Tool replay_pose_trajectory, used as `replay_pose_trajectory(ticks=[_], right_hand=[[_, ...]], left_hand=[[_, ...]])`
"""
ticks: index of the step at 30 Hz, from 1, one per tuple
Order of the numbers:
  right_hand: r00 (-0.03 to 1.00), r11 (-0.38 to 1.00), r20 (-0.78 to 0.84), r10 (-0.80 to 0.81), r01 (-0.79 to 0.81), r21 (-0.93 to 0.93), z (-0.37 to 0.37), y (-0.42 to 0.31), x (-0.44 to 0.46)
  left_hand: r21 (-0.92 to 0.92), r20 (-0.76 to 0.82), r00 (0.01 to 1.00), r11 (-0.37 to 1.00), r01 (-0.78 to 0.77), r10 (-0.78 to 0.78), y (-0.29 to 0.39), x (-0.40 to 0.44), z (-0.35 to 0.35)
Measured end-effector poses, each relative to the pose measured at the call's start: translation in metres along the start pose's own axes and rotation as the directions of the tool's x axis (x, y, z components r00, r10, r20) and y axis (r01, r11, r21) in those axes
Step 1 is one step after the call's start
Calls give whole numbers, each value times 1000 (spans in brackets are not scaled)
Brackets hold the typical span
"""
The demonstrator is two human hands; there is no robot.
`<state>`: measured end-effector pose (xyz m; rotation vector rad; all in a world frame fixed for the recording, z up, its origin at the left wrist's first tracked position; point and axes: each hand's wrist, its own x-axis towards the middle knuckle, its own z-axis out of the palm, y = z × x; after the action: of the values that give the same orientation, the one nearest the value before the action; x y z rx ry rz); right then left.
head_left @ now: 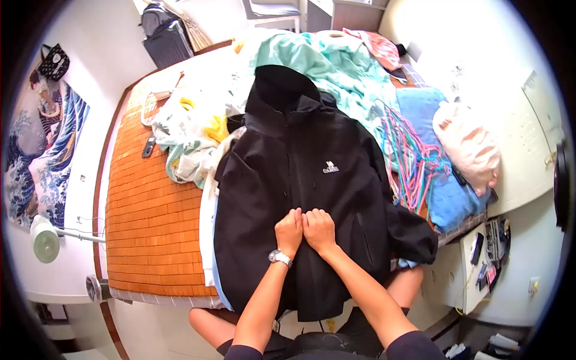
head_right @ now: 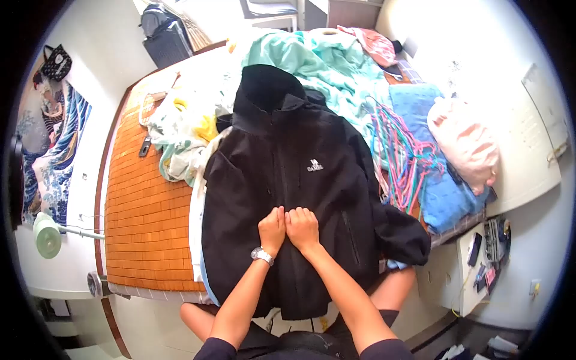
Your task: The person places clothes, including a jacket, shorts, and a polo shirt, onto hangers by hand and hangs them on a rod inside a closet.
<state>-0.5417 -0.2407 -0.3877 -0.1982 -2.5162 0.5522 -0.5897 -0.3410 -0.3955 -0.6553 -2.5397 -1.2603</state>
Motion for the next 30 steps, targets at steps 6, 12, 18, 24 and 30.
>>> replay_pose_trajectory(ticks=[6, 12, 18, 24, 30], right_hand=[[994, 994, -37, 99, -97, 46, -4, -1, -11], [992, 992, -52, 118, -116, 39, 1, 0, -11], [993, 986, -5, 121, -119, 117, -11, 9, 2], [923, 961, -274, 269, -276, 16, -96, 118, 31], [831, 780, -383, 403, -531, -332, -150, 219, 22]], left_hand=[[36, 11, 1000, 999, -1, 1, 1, -3, 0], [71, 4, 1000, 997, 1, -1, -1, -2, 0], [250, 75, 995, 965, -84, 67, -5, 5, 6], [332, 115, 988, 933, -139, 106, -1, 6, 3], [396, 153, 986, 909, -127, 71, 3, 9, -1]])
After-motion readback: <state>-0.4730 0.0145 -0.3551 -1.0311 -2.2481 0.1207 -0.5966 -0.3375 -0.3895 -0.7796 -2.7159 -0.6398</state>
